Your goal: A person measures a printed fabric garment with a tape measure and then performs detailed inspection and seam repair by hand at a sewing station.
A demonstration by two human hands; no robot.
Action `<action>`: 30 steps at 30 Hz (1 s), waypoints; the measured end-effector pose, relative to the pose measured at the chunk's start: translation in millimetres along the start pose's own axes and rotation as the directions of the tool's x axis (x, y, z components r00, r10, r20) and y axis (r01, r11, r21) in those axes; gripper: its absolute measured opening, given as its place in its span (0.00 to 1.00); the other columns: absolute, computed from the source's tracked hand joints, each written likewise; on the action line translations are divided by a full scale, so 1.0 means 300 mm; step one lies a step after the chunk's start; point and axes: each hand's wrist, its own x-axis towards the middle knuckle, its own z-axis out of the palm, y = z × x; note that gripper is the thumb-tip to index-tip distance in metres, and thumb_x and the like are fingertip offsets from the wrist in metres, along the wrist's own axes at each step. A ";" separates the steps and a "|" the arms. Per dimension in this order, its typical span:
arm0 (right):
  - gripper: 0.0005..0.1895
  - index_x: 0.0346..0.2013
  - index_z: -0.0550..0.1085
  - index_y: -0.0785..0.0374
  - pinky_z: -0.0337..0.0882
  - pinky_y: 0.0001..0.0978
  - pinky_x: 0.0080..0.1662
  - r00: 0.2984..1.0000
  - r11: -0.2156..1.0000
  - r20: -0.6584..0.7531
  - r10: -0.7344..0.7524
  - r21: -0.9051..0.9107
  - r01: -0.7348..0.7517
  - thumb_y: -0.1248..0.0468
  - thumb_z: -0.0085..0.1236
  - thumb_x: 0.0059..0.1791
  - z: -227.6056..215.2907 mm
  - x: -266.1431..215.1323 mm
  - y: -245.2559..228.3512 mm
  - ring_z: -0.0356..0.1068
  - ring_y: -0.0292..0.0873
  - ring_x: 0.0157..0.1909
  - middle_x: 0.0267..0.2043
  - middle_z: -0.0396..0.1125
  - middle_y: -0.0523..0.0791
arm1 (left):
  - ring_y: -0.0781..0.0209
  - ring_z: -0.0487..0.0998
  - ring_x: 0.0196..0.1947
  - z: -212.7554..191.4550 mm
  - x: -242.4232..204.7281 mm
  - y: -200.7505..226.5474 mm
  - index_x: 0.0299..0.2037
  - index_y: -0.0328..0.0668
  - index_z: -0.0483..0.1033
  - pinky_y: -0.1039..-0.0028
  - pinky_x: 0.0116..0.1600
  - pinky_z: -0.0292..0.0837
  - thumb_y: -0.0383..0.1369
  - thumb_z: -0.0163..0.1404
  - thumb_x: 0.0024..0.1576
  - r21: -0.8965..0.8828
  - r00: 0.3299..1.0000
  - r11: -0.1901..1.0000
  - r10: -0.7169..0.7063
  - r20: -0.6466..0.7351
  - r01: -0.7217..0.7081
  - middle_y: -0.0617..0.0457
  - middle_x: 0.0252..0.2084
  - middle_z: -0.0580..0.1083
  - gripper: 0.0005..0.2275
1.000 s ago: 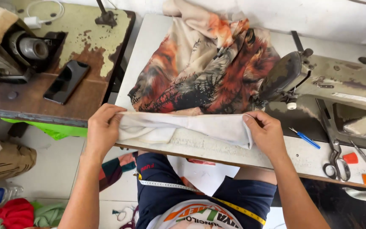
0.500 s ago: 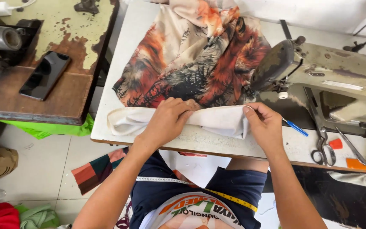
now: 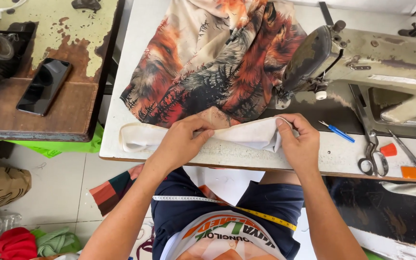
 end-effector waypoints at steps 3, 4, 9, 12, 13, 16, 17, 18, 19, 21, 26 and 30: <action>0.04 0.42 0.81 0.64 0.70 0.34 0.50 0.999 0.997 0.013 -0.030 -0.074 0.030 0.71 0.59 0.56 -0.009 -0.024 -0.058 0.72 0.40 0.42 0.37 0.74 0.46 | 0.51 0.81 0.41 0.010 -0.009 -0.001 0.38 0.39 0.84 0.64 0.49 0.76 0.28 0.56 0.56 -0.017 0.999 0.999 0.030 -0.042 -0.031 0.48 0.33 0.78 0.05; 0.14 0.51 0.76 0.67 0.64 0.46 0.56 0.992 0.979 0.038 -0.117 -0.161 0.121 0.73 0.61 0.51 -0.012 -0.041 -0.110 0.67 0.51 0.52 0.47 0.69 0.52 | 0.52 0.81 0.40 0.013 -0.015 0.000 0.38 0.40 0.83 0.64 0.49 0.76 0.28 0.56 0.56 -0.022 0.996 0.999 0.047 -0.077 -0.049 0.49 0.32 0.77 0.04; 0.18 0.54 0.73 0.74 0.66 0.52 0.59 0.913 0.895 -0.055 -0.405 -0.227 0.383 0.73 0.59 0.49 0.059 -0.160 -0.279 0.67 0.62 0.58 0.51 0.65 0.56 | 0.54 0.80 0.38 0.017 -0.032 0.003 0.36 0.44 0.82 0.66 0.46 0.76 0.28 0.58 0.57 -0.004 0.979 0.992 0.127 -0.160 -0.129 0.51 0.31 0.75 0.01; 0.09 0.40 0.80 0.65 0.77 0.25 0.32 0.977 0.988 0.202 0.073 0.122 -0.099 0.65 0.55 0.51 0.153 -0.217 -0.293 0.78 0.39 0.28 0.33 0.77 0.46 | 0.53 0.75 0.39 0.029 -0.055 -0.002 0.40 0.38 0.76 0.66 0.42 0.65 0.28 0.51 0.63 0.136 0.873 0.883 0.466 -0.145 -0.449 0.51 0.39 0.74 0.03; 0.13 0.38 0.80 0.70 0.73 0.27 0.27 0.914 0.872 0.269 0.305 0.307 -0.381 0.62 0.55 0.52 0.194 -0.216 -0.261 0.77 0.44 0.25 0.31 0.77 0.52 | 0.51 0.75 0.36 0.040 -0.061 -0.021 0.38 0.40 0.78 0.66 0.41 0.66 0.27 0.53 0.61 0.268 0.811 0.815 0.563 -0.161 -0.513 0.51 0.37 0.73 0.02; 0.19 0.35 0.79 0.74 0.67 0.29 0.20 0.737 0.572 0.397 0.547 0.465 -0.675 0.57 0.55 0.54 0.267 -0.192 -0.205 0.76 0.49 0.22 0.29 0.76 0.58 | 0.51 0.73 0.32 0.067 -0.091 -0.054 0.39 0.43 0.80 0.66 0.38 0.67 0.27 0.50 0.61 0.438 0.698 0.671 0.705 -0.125 -0.599 0.52 0.36 0.72 0.04; 0.20 0.34 0.79 0.74 0.66 0.28 0.19 0.682 0.498 0.425 0.595 0.472 -0.728 0.56 0.55 0.55 0.284 -0.183 -0.193 0.75 0.49 0.21 0.28 0.76 0.58 | 0.52 0.70 0.31 0.075 -0.106 -0.064 0.40 0.44 0.79 0.67 0.37 0.65 0.28 0.47 0.63 0.482 0.655 0.609 0.750 -0.092 -0.629 0.53 0.36 0.70 0.07; 0.20 0.34 0.79 0.74 0.66 0.28 0.19 0.677 0.494 0.427 0.599 0.468 -0.732 0.56 0.55 0.55 0.279 -0.187 -0.200 0.75 0.49 0.21 0.28 0.76 0.58 | 0.52 0.70 0.31 0.084 -0.116 -0.070 0.40 0.44 0.79 0.67 0.37 0.65 0.28 0.47 0.63 0.479 0.660 0.614 0.745 -0.092 -0.627 0.53 0.36 0.70 0.07; 0.16 0.32 0.79 0.74 0.67 0.29 0.20 0.679 0.516 0.416 0.605 0.445 -0.732 0.60 0.56 0.53 0.273 -0.191 -0.207 0.76 0.50 0.22 0.28 0.76 0.59 | 0.53 0.69 0.30 0.094 -0.130 -0.077 0.40 0.43 0.79 0.67 0.35 0.64 0.27 0.45 0.63 0.495 0.637 0.598 0.763 -0.111 -0.631 0.52 0.36 0.70 0.08; 0.13 0.30 0.79 0.75 0.69 0.31 0.21 0.678 0.538 0.408 0.611 0.415 -0.734 0.65 0.58 0.52 0.271 -0.212 -0.194 0.77 0.51 0.23 0.29 0.77 0.59 | 0.54 0.67 0.29 0.101 -0.154 -0.079 0.39 0.42 0.79 0.68 0.34 0.63 0.26 0.44 0.63 0.510 0.616 0.587 0.776 -0.133 -0.629 0.52 0.36 0.69 0.09; 0.08 0.39 0.79 0.75 0.79 0.37 0.33 0.731 0.480 0.379 0.568 0.568 -0.668 0.70 0.57 0.51 0.280 -0.292 -0.104 0.80 0.51 0.34 0.35 0.78 0.59 | 0.54 0.70 0.28 0.109 -0.178 -0.079 0.38 0.40 0.80 0.68 0.35 0.68 0.25 0.51 0.60 0.424 0.635 0.659 0.741 -0.219 -0.622 0.51 0.35 0.71 0.04; 0.08 0.41 0.80 0.75 0.81 0.40 0.35 0.768 0.508 0.340 0.543 0.594 -0.623 0.71 0.61 0.50 0.280 -0.323 -0.099 0.81 0.51 0.36 0.37 0.79 0.57 | 0.52 0.74 0.31 0.101 -0.190 -0.028 0.38 0.40 0.79 0.66 0.37 0.70 0.28 0.57 0.57 0.273 0.726 0.761 0.646 -0.237 -0.588 0.51 0.36 0.73 0.03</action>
